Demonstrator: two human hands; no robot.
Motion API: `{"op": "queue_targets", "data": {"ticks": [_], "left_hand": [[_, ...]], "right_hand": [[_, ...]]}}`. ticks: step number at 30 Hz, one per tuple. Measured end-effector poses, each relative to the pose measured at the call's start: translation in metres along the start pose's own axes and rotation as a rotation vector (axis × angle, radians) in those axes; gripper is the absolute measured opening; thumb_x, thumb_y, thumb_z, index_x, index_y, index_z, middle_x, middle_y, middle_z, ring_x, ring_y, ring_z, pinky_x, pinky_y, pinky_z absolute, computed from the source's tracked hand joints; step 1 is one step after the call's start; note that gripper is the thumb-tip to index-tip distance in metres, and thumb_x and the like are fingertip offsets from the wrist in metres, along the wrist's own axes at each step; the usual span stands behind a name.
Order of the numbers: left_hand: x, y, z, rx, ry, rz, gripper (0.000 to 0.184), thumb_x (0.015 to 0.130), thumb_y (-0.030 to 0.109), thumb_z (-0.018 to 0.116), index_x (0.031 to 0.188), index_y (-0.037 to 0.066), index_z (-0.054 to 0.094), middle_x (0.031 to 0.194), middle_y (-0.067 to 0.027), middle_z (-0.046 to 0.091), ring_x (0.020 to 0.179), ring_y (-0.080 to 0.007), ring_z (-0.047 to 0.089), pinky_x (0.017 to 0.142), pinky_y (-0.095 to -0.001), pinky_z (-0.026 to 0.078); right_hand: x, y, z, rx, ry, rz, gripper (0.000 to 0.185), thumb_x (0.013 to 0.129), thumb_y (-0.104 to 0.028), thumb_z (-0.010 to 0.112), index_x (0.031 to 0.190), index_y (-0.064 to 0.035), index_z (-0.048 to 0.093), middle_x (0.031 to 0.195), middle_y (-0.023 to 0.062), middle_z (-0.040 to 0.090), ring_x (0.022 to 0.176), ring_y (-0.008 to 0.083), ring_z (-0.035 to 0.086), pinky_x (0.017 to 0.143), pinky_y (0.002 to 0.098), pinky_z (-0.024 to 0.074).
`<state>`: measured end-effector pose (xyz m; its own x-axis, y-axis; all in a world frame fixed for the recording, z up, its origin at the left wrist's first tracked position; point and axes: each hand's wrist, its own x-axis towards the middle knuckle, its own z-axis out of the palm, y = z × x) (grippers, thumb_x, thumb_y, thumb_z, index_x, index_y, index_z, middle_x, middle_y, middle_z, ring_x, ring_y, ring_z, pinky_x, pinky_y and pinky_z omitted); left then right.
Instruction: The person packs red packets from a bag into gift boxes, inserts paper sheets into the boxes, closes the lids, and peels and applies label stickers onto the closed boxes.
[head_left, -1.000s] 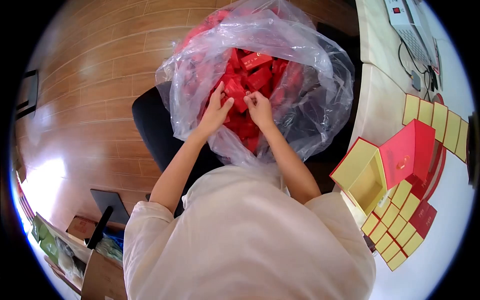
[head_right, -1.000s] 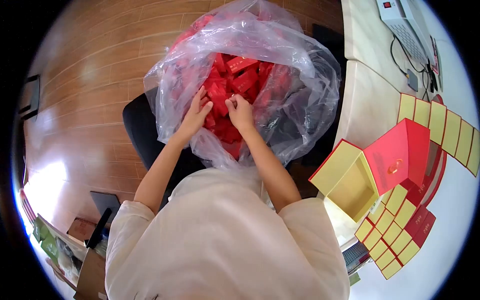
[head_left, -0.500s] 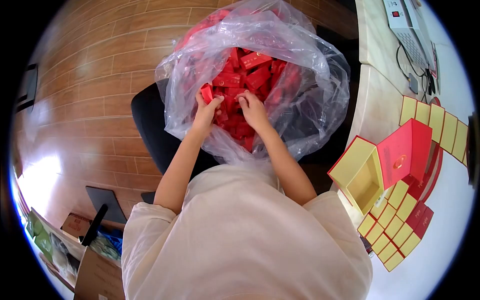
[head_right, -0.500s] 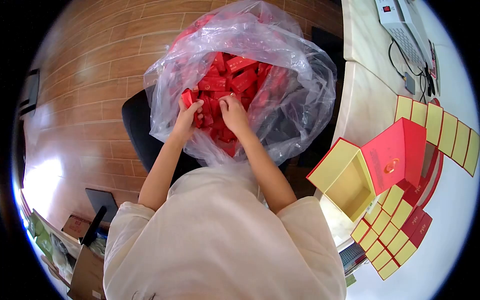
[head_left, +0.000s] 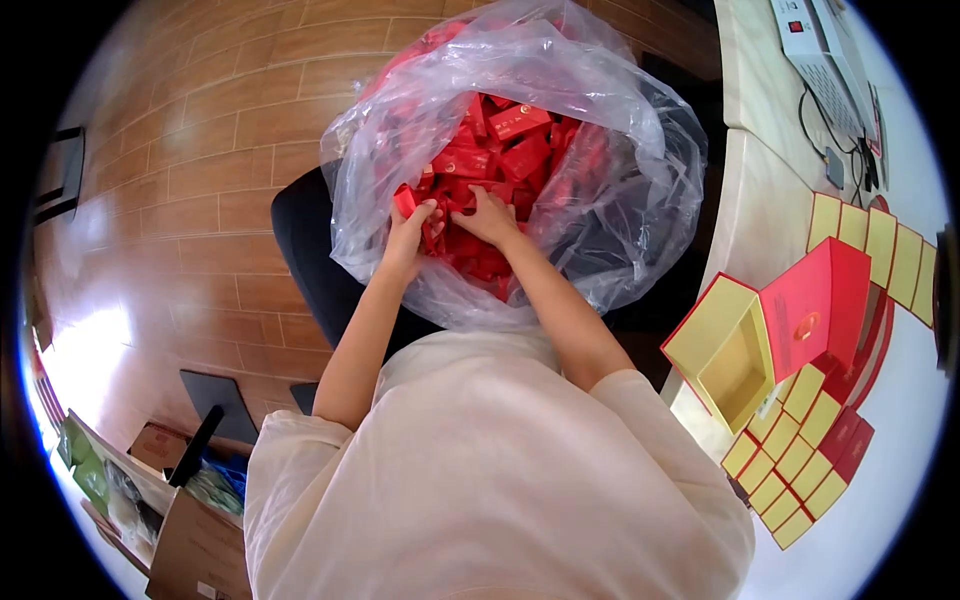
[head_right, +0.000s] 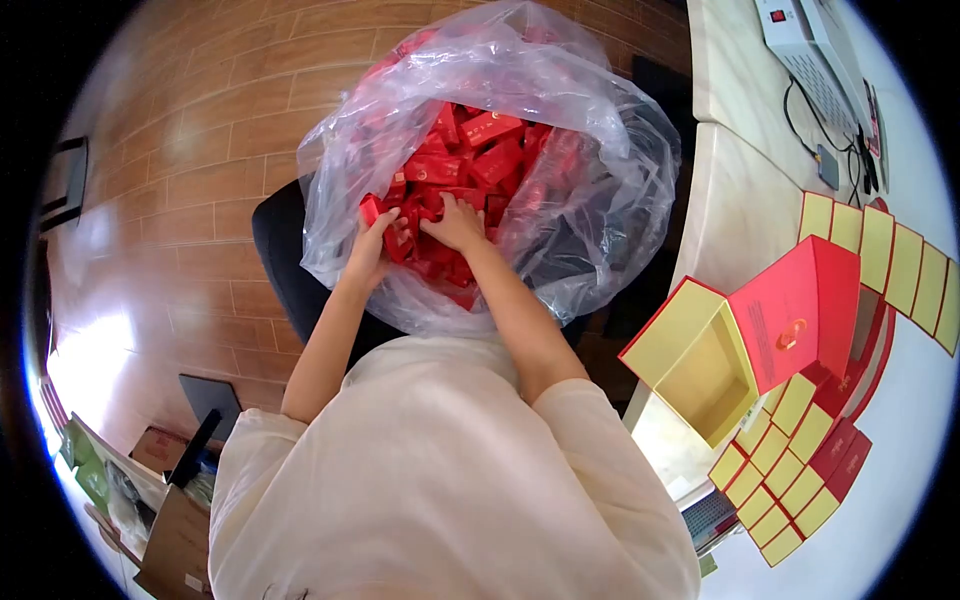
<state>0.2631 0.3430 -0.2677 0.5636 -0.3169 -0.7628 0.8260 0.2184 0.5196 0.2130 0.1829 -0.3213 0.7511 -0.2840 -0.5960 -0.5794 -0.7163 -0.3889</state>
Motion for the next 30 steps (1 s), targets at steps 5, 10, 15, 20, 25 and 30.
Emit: {"op": "queue_targets", "data": {"ticks": [5, 10, 15, 20, 25, 30], "left_hand": [[0.004, 0.001, -0.001, -0.043, 0.026, -0.006, 0.049, 0.086, 0.011, 0.066, 0.126, 0.016, 0.037, 0.105, -0.0044, 0.056, 0.089, -0.0146, 0.059, 0.075, -0.0288, 0.052], [0.011, -0.002, -0.009, -0.070, 0.063, -0.017, 0.037, 0.087, 0.013, 0.066, 0.119, 0.012, 0.047, 0.102, -0.0058, 0.059, 0.088, -0.0164, 0.059, 0.075, -0.0292, 0.052], [0.013, 0.000, -0.001, -0.093, 0.083, -0.051, 0.048, 0.088, 0.017, 0.069, 0.126, 0.015, 0.040, 0.106, -0.0021, 0.054, 0.093, -0.0143, 0.057, 0.080, -0.0303, 0.051], [0.022, -0.006, -0.001, -0.028, 0.077, -0.028, 0.051, 0.088, 0.024, 0.069, 0.129, 0.013, 0.039, 0.114, -0.0037, 0.053, 0.101, -0.0155, 0.055, 0.082, -0.0326, 0.050], [0.021, -0.008, 0.009, -0.001, -0.020, 0.093, 0.056, 0.091, 0.028, 0.066, 0.135, 0.012, 0.036, 0.126, -0.0077, 0.053, 0.116, -0.0208, 0.054, 0.093, -0.0379, 0.049], [0.014, -0.005, 0.004, 0.049, -0.293, -0.067, 0.061, 0.090, 0.027, 0.068, 0.135, 0.011, 0.032, 0.116, -0.0080, 0.059, 0.102, -0.0195, 0.060, 0.090, -0.0360, 0.050]], "right_hand": [[0.010, -0.008, 0.033, -0.041, 0.013, 0.057, 0.060, 0.080, -0.040, 0.068, 0.128, -0.0110, 0.048, 0.108, 0.0191, 0.067, 0.108, 0.0344, 0.060, 0.097, 0.0494, 0.0402], [0.005, 0.001, 0.020, 0.166, 0.139, 0.153, 0.041, 0.079, -0.030, 0.069, 0.112, -0.0082, 0.059, 0.102, 0.0180, 0.068, 0.099, 0.0349, 0.064, 0.087, 0.0453, 0.0489], [-0.001, 0.038, -0.011, 0.347, 0.282, 0.275, 0.040, 0.074, -0.032, 0.072, 0.102, -0.0034, 0.065, 0.096, 0.0194, 0.069, 0.093, 0.0340, 0.066, 0.082, 0.0431, 0.0517], [-0.015, 0.035, -0.015, 0.928, 0.153, 0.275, 0.031, 0.076, -0.023, 0.066, 0.092, 0.0034, 0.065, 0.086, 0.0102, 0.068, 0.078, 0.0190, 0.064, 0.073, 0.0293, 0.0511], [-0.036, 0.011, -0.018, 1.175, -0.334, 0.200, 0.017, 0.082, -0.022, 0.058, 0.084, -0.0057, 0.062, 0.077, 0.0028, 0.061, 0.070, 0.0129, 0.058, 0.068, 0.0271, 0.0477], [-0.035, 0.011, -0.018, 1.150, -0.676, 0.324, 0.014, 0.087, -0.022, 0.056, 0.086, -0.0090, 0.060, 0.077, 0.0013, 0.059, 0.072, 0.0137, 0.059, 0.069, 0.0283, 0.0480]]}}
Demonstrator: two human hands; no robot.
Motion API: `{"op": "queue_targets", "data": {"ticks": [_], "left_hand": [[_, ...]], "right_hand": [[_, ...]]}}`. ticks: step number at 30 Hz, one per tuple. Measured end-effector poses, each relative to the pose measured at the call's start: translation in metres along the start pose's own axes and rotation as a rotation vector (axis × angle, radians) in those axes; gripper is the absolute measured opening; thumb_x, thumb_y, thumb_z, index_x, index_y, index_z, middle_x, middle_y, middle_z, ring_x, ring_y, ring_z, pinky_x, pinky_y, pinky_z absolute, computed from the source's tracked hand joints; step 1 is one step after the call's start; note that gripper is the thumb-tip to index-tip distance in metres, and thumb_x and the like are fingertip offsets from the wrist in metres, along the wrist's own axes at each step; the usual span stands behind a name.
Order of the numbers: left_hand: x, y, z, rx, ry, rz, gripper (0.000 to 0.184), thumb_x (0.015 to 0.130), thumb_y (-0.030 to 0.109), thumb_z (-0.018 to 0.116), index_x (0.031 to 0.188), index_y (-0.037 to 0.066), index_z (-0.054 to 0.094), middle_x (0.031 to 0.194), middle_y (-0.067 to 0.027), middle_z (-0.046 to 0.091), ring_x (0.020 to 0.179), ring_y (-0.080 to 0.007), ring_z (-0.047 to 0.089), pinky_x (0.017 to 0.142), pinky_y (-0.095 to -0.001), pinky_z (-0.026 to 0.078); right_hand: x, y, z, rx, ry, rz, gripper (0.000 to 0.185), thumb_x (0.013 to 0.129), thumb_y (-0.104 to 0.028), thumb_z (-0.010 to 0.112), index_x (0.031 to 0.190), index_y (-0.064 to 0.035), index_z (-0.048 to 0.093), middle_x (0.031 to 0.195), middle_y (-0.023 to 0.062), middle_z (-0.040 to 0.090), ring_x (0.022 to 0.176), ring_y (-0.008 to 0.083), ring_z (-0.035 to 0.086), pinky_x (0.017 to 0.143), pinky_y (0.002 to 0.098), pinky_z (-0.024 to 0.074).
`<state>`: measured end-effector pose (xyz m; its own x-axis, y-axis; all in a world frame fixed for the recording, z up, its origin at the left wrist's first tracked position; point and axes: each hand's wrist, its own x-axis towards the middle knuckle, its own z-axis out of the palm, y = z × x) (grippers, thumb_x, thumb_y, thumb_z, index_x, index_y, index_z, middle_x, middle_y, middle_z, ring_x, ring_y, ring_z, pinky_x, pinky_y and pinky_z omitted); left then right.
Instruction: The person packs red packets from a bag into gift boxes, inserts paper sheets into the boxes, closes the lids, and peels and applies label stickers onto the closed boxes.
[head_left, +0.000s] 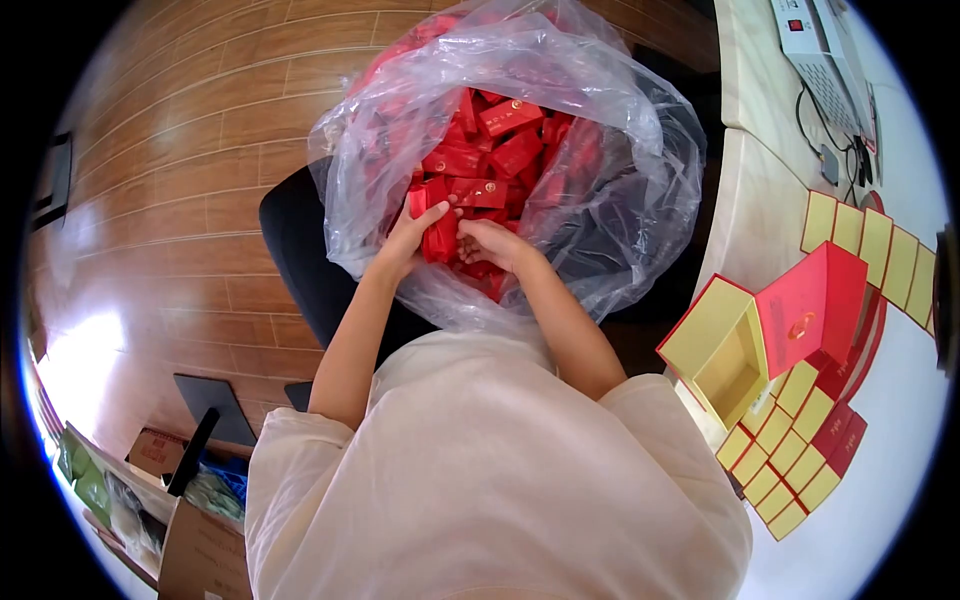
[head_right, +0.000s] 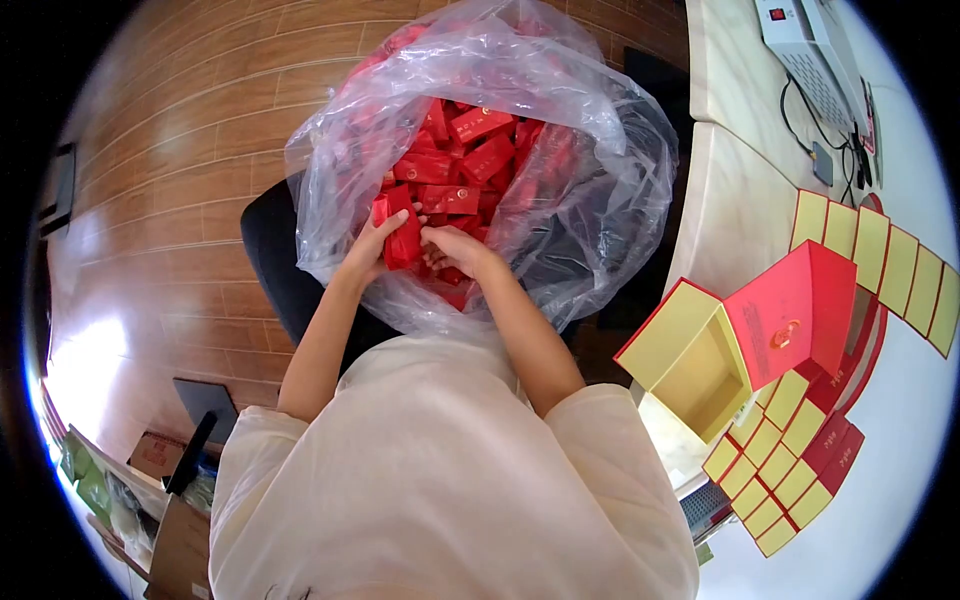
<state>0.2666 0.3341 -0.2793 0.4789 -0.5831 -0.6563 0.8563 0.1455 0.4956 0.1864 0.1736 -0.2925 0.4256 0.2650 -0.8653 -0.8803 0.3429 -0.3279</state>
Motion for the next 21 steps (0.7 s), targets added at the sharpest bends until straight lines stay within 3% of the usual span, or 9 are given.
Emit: {"op": "queue_targets", "data": {"ticks": [1, 3, 4, 6, 10, 12, 16, 19, 21], "left_hand": [[0.000, -0.001, 0.000, 0.061, 0.002, -0.001, 0.059, 0.090, 0.028, 0.068, 0.134, 0.011, 0.032, 0.111, -0.0080, 0.061, 0.096, -0.0195, 0.062, 0.088, -0.0361, 0.051], [0.002, -0.003, 0.000, 0.048, 0.061, 0.004, 0.057, 0.089, 0.029, 0.068, 0.131, 0.011, 0.033, 0.108, -0.0075, 0.060, 0.095, -0.0189, 0.062, 0.087, -0.0359, 0.052], [0.003, -0.004, 0.001, 0.038, 0.116, 0.009, 0.055, 0.089, 0.030, 0.068, 0.128, 0.011, 0.034, 0.105, -0.0070, 0.059, 0.093, -0.0184, 0.061, 0.085, -0.0357, 0.052], [0.003, -0.002, 0.000, 0.016, 0.171, -0.013, 0.054, 0.089, 0.031, 0.069, 0.127, 0.011, 0.034, 0.102, -0.0063, 0.058, 0.091, -0.0183, 0.061, 0.082, -0.0356, 0.053], [0.006, 0.002, 0.001, -0.034, 0.219, -0.037, 0.054, 0.089, 0.032, 0.068, 0.126, 0.013, 0.033, 0.096, -0.0050, 0.056, 0.088, -0.0194, 0.062, 0.075, -0.0357, 0.055], [0.005, 0.000, 0.000, -0.028, 0.222, -0.008, 0.053, 0.089, 0.032, 0.068, 0.126, 0.014, 0.034, 0.097, -0.0053, 0.056, 0.087, -0.0194, 0.063, 0.074, -0.0357, 0.055], [0.006, -0.002, -0.001, -0.022, 0.226, 0.013, 0.051, 0.090, 0.033, 0.067, 0.125, 0.015, 0.035, 0.100, -0.0057, 0.058, 0.087, -0.0189, 0.064, 0.075, -0.0349, 0.055], [0.008, -0.003, -0.002, -0.032, 0.250, -0.011, 0.048, 0.091, 0.030, 0.065, 0.128, 0.016, 0.038, 0.102, -0.0055, 0.059, 0.091, -0.0206, 0.063, 0.076, -0.0373, 0.056], [0.009, -0.003, -0.002, -0.019, 0.244, -0.011, 0.050, 0.091, 0.031, 0.066, 0.128, 0.015, 0.036, 0.102, -0.0051, 0.059, 0.090, -0.0192, 0.064, 0.076, -0.0356, 0.056]], "right_hand": [[0.009, 0.004, -0.006, -0.001, 0.000, 0.002, 0.014, 0.087, -0.022, 0.056, 0.086, -0.0090, 0.060, 0.077, 0.0013, 0.059, 0.072, 0.0137, 0.059, 0.069, 0.0283, 0.0480], [0.026, 0.007, -0.016, -0.294, 0.513, -0.242, 0.020, 0.086, -0.023, 0.058, 0.096, -0.0059, 0.063, 0.077, 0.0047, 0.063, 0.073, 0.0212, 0.062, 0.072, 0.0340, 0.0502], [0.032, 0.008, -0.020, -0.627, 0.864, -0.412, 0.035, 0.082, -0.021, 0.063, 0.113, -0.0051, 0.061, 0.094, 0.0144, 0.065, 0.091, 0.0337, 0.062, 0.084, 0.0426, 0.0494], [0.035, 0.008, -0.034, -0.931, 1.052, -0.466, 0.054, 0.077, -0.022, 0.070, 0.126, -0.0071, 0.052, 0.122, 0.0166, 0.057, 0.111, 0.0365, 0.054, 0.091, 0.0441, 0.0466], [0.050, 0.010, -0.041, -1.276, 0.920, -0.449, 0.067, 0.075, -0.026, 0.076, 0.132, -0.0089, 0.045, 0.130, 0.0163, 0.047, 0.120, 0.0336, 0.046, 0.096, 0.0430, 0.0418], [0.055, 0.012, -0.036, -1.440, 1.008, -0.446, 0.064, 0.072, -0.030, 0.078, 0.123, -0.0076, 0.048, 0.125, 0.0155, 0.048, 0.122, 0.0332, 0.043, 0.097, 0.0448, 0.0404], [0.045, 0.010, -0.030, -1.528, 0.897, -0.287, 0.062, 0.069, -0.029, 0.080, 0.118, -0.0078, 0.048, 0.115, 0.0136, 0.049, 0.121, 0.0321, 0.042, 0.095, 0.0447, 0.0400], [0.041, 0.016, -0.030, -1.573, 0.840, -0.297, 0.062, 0.067, -0.029, 0.082, 0.114, -0.0079, 0.048, 0.122, 0.0167, 0.048, 0.114, 0.0326, 0.048, 0.093, 0.0432, 0.0425], [0.046, 0.021, -0.029, -1.482, 0.822, -0.452, 0.062, 0.064, -0.028, 0.083, 0.112, -0.0075, 0.049, 0.114, 0.0156, 0.054, 0.101, 0.0320, 0.056, 0.088, 0.0432, 0.0452]]}}
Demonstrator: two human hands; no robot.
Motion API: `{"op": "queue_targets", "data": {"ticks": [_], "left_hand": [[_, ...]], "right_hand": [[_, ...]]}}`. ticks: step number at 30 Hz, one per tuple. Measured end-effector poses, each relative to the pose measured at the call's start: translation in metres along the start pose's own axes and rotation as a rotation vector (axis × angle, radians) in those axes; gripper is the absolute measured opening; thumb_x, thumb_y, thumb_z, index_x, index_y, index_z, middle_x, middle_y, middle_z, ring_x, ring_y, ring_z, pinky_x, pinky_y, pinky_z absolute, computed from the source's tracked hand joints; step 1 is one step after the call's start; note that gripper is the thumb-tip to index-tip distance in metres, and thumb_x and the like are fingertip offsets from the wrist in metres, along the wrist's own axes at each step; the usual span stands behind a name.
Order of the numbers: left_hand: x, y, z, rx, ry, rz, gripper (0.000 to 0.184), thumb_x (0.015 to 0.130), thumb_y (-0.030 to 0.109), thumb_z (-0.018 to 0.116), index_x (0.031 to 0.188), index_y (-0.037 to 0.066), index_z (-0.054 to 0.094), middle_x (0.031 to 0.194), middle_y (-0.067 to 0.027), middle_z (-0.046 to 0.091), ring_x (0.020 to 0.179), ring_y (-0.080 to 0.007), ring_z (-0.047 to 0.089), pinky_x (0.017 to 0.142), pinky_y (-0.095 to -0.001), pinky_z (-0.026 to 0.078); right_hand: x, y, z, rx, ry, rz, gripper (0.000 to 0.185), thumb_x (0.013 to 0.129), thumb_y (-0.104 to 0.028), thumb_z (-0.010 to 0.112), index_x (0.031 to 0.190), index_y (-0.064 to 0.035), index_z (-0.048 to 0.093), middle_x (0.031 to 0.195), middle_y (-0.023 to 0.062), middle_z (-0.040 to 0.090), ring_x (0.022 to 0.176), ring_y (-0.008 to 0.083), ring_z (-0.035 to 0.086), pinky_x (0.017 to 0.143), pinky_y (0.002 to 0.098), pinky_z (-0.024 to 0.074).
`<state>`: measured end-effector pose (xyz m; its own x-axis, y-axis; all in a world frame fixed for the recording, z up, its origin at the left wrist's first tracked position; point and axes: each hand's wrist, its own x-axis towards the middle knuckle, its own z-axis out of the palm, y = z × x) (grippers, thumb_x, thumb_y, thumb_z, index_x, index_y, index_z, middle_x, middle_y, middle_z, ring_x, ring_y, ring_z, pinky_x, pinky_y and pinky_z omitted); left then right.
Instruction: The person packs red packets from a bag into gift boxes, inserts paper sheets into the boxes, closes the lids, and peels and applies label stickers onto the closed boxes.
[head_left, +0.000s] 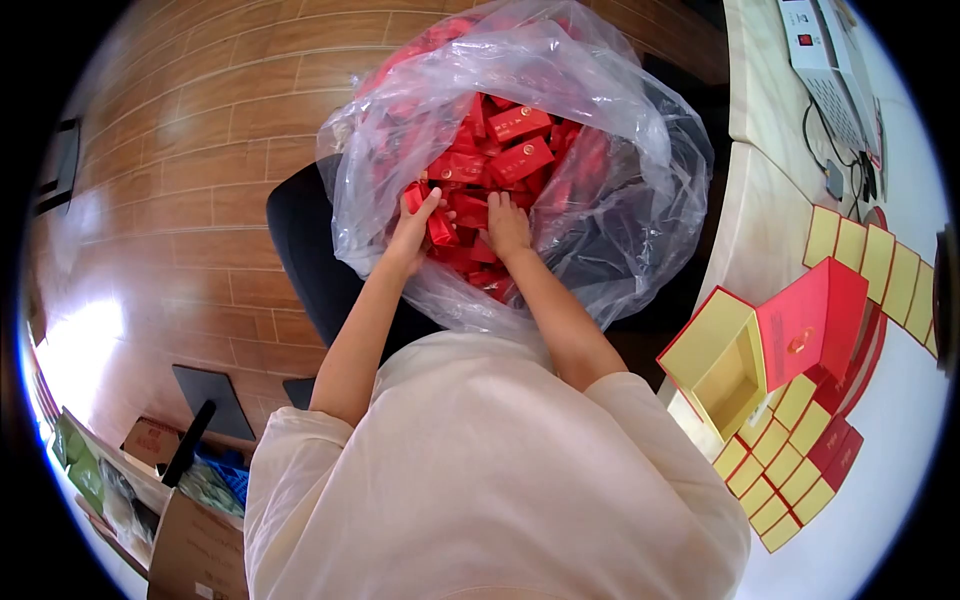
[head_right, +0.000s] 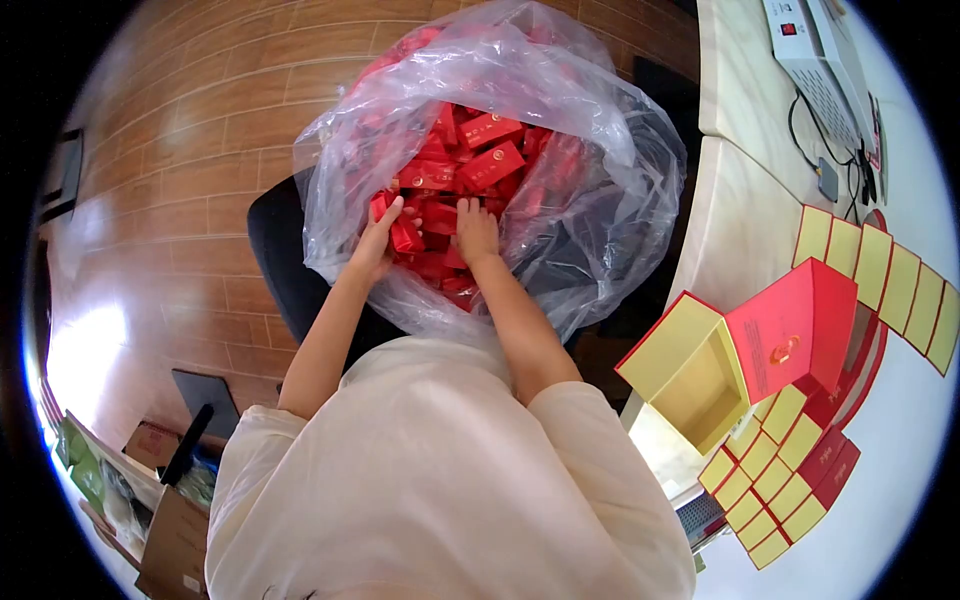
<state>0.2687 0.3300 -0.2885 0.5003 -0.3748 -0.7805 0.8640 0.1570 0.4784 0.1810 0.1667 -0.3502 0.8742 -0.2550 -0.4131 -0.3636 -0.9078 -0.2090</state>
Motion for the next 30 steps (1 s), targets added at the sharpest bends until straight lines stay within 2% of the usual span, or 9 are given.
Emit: {"op": "queue_targets", "data": {"ticks": [4, 6, 10, 15, 20, 21, 23, 27, 30], "left_hand": [[-0.001, 0.001, 0.001, -0.011, -0.007, 0.003, 0.054, 0.090, 0.031, 0.067, 0.130, 0.016, 0.034, 0.104, -0.0052, 0.059, 0.090, -0.0170, 0.063, 0.075, -0.0330, 0.056], [-0.002, 0.001, 0.001, -0.016, -0.007, 0.007, 0.055, 0.090, 0.031, 0.066, 0.131, 0.016, 0.033, 0.104, -0.0057, 0.058, 0.090, -0.0168, 0.063, 0.074, -0.0326, 0.056], [0.002, -0.002, 0.000, 0.005, -0.032, 0.041, 0.061, 0.089, 0.031, 0.068, 0.135, 0.015, 0.031, 0.106, -0.0064, 0.058, 0.093, -0.0171, 0.061, 0.077, -0.0326, 0.054], [0.013, -0.018, -0.004, 0.218, 0.015, 0.171, 0.069, 0.086, 0.033, 0.072, 0.135, 0.011, 0.030, 0.114, -0.0071, 0.055, 0.100, -0.0183, 0.059, 0.085, -0.0343, 0.050], [0.016, -0.019, -0.010, 0.199, -0.001, 0.202, 0.071, 0.085, 0.030, 0.073, 0.136, 0.009, 0.028, 0.120, -0.0086, 0.050, 0.102, -0.0190, 0.059, 0.086, -0.0352, 0.050], [0.004, -0.011, -0.001, 0.182, -0.028, 0.152, 0.071, 0.086, 0.028, 0.072, 0.136, 0.009, 0.027, 0.121, -0.0086, 0.050, 0.100, -0.0193, 0.060, 0.086, -0.0349, 0.050], [-0.001, -0.008, 0.002, 0.165, -0.057, 0.100, 0.070, 0.087, 0.027, 0.072, 0.137, 0.009, 0.026, 0.121, -0.0086, 0.050, 0.098, -0.0197, 0.062, 0.086, -0.0346, 0.051], [0.004, -0.011, 0.000, 0.124, -0.067, 0.106, 0.067, 0.088, 0.024, 0.070, 0.136, 0.009, 0.026, 0.119, -0.0086, 0.052, 0.094, -0.0202, 0.063, 0.085, -0.0345, 0.052], [0.004, -0.010, 0.001, 0.112, -0.050, 0.102, 0.066, 0.088, 0.024, 0.070, 0.135, 0.009, 0.026, 0.117, -0.0086, 0.052, 0.094, -0.0201, 0.063, 0.084, -0.0344, 0.052]], "right_hand": [[-0.005, -0.001, -0.007, 0.194, 0.126, 0.077, 0.053, 0.071, -0.032, 0.079, 0.108, -0.0072, 0.050, 0.097, 0.0126, 0.061, 0.085, 0.0303, 0.062, 0.081, 0.0380, 0.0476], [-0.002, -0.001, -0.016, 0.760, -0.096, 0.451, 0.043, 0.083, -0.041, 0.067, 0.106, -0.0073, 0.051, 0.081, 0.0065, 0.063, 0.073, 0.0225, 0.062, 0.073, 0.0298, 0.0469], [-0.014, -0.003, -0.042, 1.530, -0.451, 0.523, 0.042, 0.095, -0.046, 0.046, 0.111, -0.0085, 0.053, 0.082, 0.0041, 0.062, 0.066, 0.0094, 0.055, 0.058, 0.0250, 0.0414], [-0.027, -0.041, -0.051, 1.301, -0.300, 0.118, 0.050, 0.100, -0.039, 0.042, 0.140, -0.0078, 0.045, 0.098, 0.0050, 0.064, 0.074, 0.0144, 0.058, 0.067, 0.0283, 0.0467], [-0.006, -0.018, -0.041, 1.103, -0.094, -0.034, 0.047, 0.097, -0.042, 0.046, 0.107, 0.0012, 0.061, 0.097, 0.0099, 0.068, 0.083, 0.0244, 0.061, 0.076, 0.0379, 0.0464], [0.007, -0.009, -0.035, 1.036, 0.106, 0.112, 0.049, 0.096, -0.040, 0.049, 0.084, 0.0068, 0.056, 0.080, 0.0126, 0.066, 0.078, 0.0276, 0.061, 0.075, 0.0399, 0.0454], [0.033, 0.014, -0.017, 0.989, 0.418, 0.542, 0.049, 0.092, -0.045, 0.056, 0.107, 0.0013, 0.059, 0.090, 0.0149, 0.065, 0.088, 0.0274, 0.061, 0.081, 0.0370, 0.0473], [0.079, 0.042, -0.007, 1.424, 0.051, 1.181, 0.052, 0.087, -0.040, 0.064, 0.125, -0.0065, 0.050, 0.098, 0.0112, 0.064, 0.094, 0.0281, 0.060, 0.087, 0.0450, 0.0469], [0.105, 0.054, 0.012, 1.511, 0.058, 1.140, 0.041, 0.086, -0.034, 0.067, 0.116, -0.0094, 0.055, 0.101, 0.0083, 0.063, 0.092, 0.0278, 0.061, 0.086, 0.0472, 0.0472]]}}
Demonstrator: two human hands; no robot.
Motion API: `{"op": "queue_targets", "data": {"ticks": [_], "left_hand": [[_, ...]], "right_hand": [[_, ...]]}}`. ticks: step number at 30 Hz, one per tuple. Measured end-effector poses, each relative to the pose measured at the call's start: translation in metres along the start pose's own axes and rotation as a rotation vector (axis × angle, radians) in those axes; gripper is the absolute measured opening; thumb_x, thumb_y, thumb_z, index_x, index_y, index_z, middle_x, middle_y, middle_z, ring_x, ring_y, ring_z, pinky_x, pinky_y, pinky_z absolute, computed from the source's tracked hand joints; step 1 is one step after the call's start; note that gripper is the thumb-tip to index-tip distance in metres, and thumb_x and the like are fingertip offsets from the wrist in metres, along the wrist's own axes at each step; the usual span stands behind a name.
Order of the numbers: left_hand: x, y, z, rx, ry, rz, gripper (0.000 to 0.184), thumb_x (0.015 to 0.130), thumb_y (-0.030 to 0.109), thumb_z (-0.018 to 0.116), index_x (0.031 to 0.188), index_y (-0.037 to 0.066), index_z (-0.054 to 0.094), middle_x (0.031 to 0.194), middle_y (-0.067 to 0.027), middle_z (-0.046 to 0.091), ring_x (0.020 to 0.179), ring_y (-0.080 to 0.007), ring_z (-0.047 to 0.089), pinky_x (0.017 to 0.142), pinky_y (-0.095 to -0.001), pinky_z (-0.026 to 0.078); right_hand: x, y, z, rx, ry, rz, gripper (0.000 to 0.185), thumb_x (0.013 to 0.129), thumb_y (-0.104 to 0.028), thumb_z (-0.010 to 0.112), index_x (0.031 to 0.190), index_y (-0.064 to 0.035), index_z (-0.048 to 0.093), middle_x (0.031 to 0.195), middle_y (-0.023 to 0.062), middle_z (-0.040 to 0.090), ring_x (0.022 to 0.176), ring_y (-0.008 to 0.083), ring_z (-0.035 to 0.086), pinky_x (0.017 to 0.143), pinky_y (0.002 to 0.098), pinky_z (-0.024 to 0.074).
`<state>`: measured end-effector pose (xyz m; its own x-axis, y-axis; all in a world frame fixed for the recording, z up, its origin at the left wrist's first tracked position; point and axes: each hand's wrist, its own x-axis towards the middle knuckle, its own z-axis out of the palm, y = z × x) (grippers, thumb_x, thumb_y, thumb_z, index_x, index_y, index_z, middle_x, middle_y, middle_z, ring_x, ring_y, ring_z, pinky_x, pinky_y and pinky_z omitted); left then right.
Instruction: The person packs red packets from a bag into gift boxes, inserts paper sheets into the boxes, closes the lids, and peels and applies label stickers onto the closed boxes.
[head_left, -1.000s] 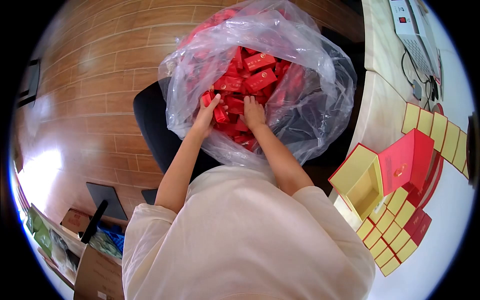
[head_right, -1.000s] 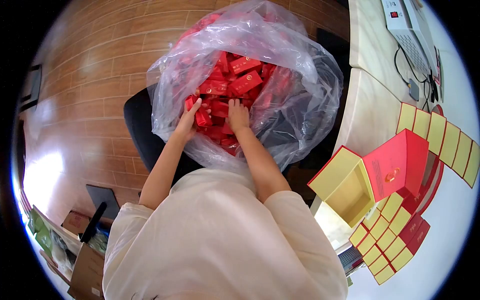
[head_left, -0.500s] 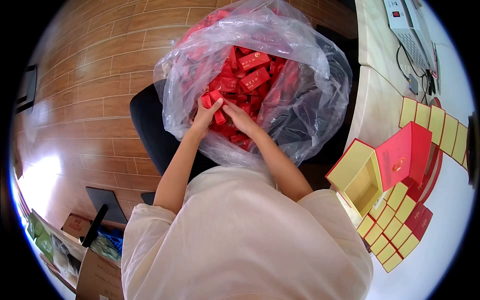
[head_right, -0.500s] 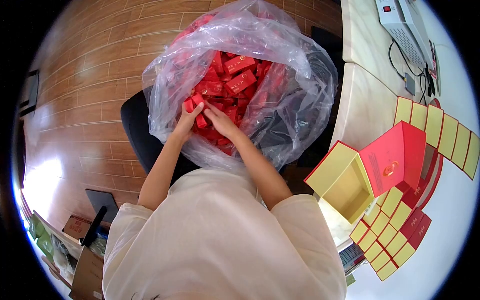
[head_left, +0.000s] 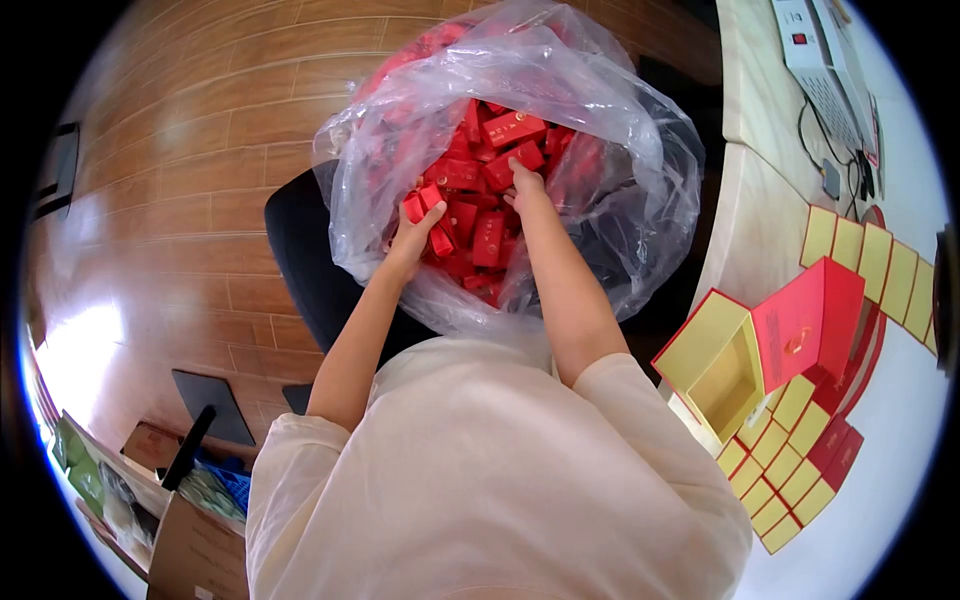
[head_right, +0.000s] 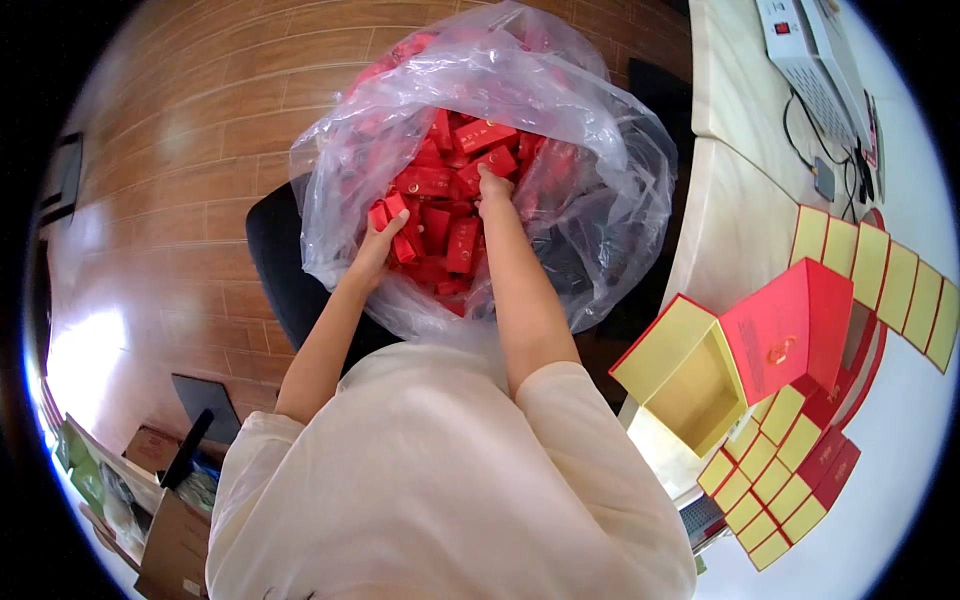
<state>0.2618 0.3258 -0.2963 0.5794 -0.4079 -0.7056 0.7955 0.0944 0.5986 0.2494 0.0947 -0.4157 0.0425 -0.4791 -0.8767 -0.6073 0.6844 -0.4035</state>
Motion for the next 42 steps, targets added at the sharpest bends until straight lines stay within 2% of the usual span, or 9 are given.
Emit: {"op": "queue_targets", "data": {"ticks": [7, 13, 17, 23, 28, 32, 34, 38, 42], "left_hand": [[0.000, 0.003, 0.005, -0.035, -0.013, -0.018, 0.072, 0.088, 0.022, 0.070, 0.141, 0.010, 0.022, 0.118, -0.0091, 0.053, 0.094, -0.0202, 0.063, 0.083, -0.0351, 0.052], [0.001, 0.003, 0.012, -0.097, -0.009, -0.022, 0.068, 0.089, 0.028, 0.068, 0.141, 0.014, 0.026, 0.122, -0.0079, 0.053, 0.093, -0.0195, 0.064, 0.084, -0.0356, 0.052], [-0.026, 0.035, 0.032, -0.169, -0.173, -0.165, 0.063, 0.090, 0.032, 0.067, 0.139, 0.014, 0.031, 0.128, -0.0086, 0.051, 0.109, -0.0192, 0.058, 0.094, -0.0375, 0.048], [-0.081, 0.063, 0.097, 0.162, -0.379, 0.207, 0.082, 0.082, 0.023, 0.076, 0.144, 0.012, 0.024, 0.132, -0.0081, 0.046, 0.122, -0.0184, 0.046, 0.103, -0.0347, 0.039], [-0.145, 0.098, 0.151, 0.272, -0.633, 0.281, 0.084, 0.078, 0.014, 0.077, 0.145, 0.012, 0.026, 0.134, -0.0083, 0.042, 0.123, -0.0177, 0.045, 0.105, -0.0340, 0.036], [-0.182, 0.112, 0.205, 0.394, -0.674, 0.555, 0.087, 0.076, 0.017, 0.078, 0.145, 0.010, 0.027, 0.135, -0.0085, 0.042, 0.123, -0.0195, 0.045, 0.106, -0.0351, 0.036], [-0.186, 0.114, 0.222, 0.263, -0.817, 0.437, 0.085, 0.077, 0.014, 0.077, 0.146, 0.010, 0.028, 0.135, -0.0092, 0.044, 0.122, -0.0205, 0.047, 0.105, -0.0351, 0.038], [-0.193, 0.113, 0.273, 0.287, -0.879, 0.360, 0.073, 0.086, 0.016, 0.070, 0.145, 0.007, 0.029, 0.135, -0.0101, 0.048, 0.122, -0.0213, 0.050, 0.101, -0.0358, 0.043], [-0.195, 0.098, 0.321, 0.315, -0.914, 0.410, 0.068, 0.080, 0.007, 0.073, 0.137, 0.006, 0.036, 0.132, -0.0084, 0.046, 0.120, -0.0179, 0.047, 0.103, -0.0323, 0.039]], "right_hand": [[-0.012, -0.024, -0.009, -0.006, -0.049, -0.041, 0.025, 0.089, -0.024, 0.063, 0.112, -0.0163, 0.055, 0.104, 0.0035, 0.061, 0.087, 0.0200, 0.057, 0.073, 0.0376, 0.0497], [-0.025, -0.018, -0.025, 0.010, -0.121, -0.511, 0.021, 0.098, -0.021, 0.046, 0.115, -0.0135, 0.054, 0.105, 0.0033, 0.062, 0.091, 0.0205, 0.059, 0.076, 0.0364, 0.0501], [-0.142, -0.027, -0.053, 0.214, -0.704, -0.198, 0.018, 0.098, -0.015, 0.048, 0.109, -0.0071, 0.060, 0.103, 0.0045, 0.063, 0.094, 0.0150, 0.058, 0.084, 0.0296, 0.0467], [-0.230, -0.008, -0.073, 0.062, -0.268, -0.851, 0.020, 0.097, -0.017, 0.053, 0.114, -0.0058, 0.055, 0.099, 0.0042, 0.057, 0.088, 0.0114, 0.052, 0.081, 0.0264, 0.0443], [-0.321, -0.035, -0.149, -0.084, -0.109, -1.162, 0.026, 0.093, -0.005, 0.054, 0.119, -0.0023, 0.051, 0.099, 0.0081, 0.052, 0.085, 0.0139, 0.050, 0.081, 0.0276, 0.0440], [-0.404, -0.034, -0.228, -0.262, 0.320, -1.622, 0.031, 0.085, 0.000, 0.057, 0.116, -0.0028, 0.055, 0.107, 0.0153, 0.054, 0.090, 0.0297, 0.054, 0.080, 0.0364, 0.0439], [-0.413, -0.028, -0.270, -0.441, 0.542, -1.777, 0.035, 0.081, -0.011, 0.067, 0.115, -0.0055, 0.057, 0.104, 0.0141, 0.056, 0.091, 0.0308, 0.054, 0.077, 0.0390, 0.0427], [-0.408, -0.006, -0.323, -0.967, 0.544, -1.513, 0.045, 0.078, -0.033, 0.072, 0.114, -0.0078, 0.059, 0.096, 0.0107, 0.057, 0.086, 0.0288, 0.054, 0.073, 0.0391, 0.0431], [-0.379, 0.021, -0.350, -1.041, 0.517, -1.403, 0.028, 0.082, -0.027, 0.068, 0.106, -0.0120, 0.066, 0.081, 0.0051, 0.056, 0.081, 0.0227, 0.056, 0.070, 0.0361, 0.0441]]}}
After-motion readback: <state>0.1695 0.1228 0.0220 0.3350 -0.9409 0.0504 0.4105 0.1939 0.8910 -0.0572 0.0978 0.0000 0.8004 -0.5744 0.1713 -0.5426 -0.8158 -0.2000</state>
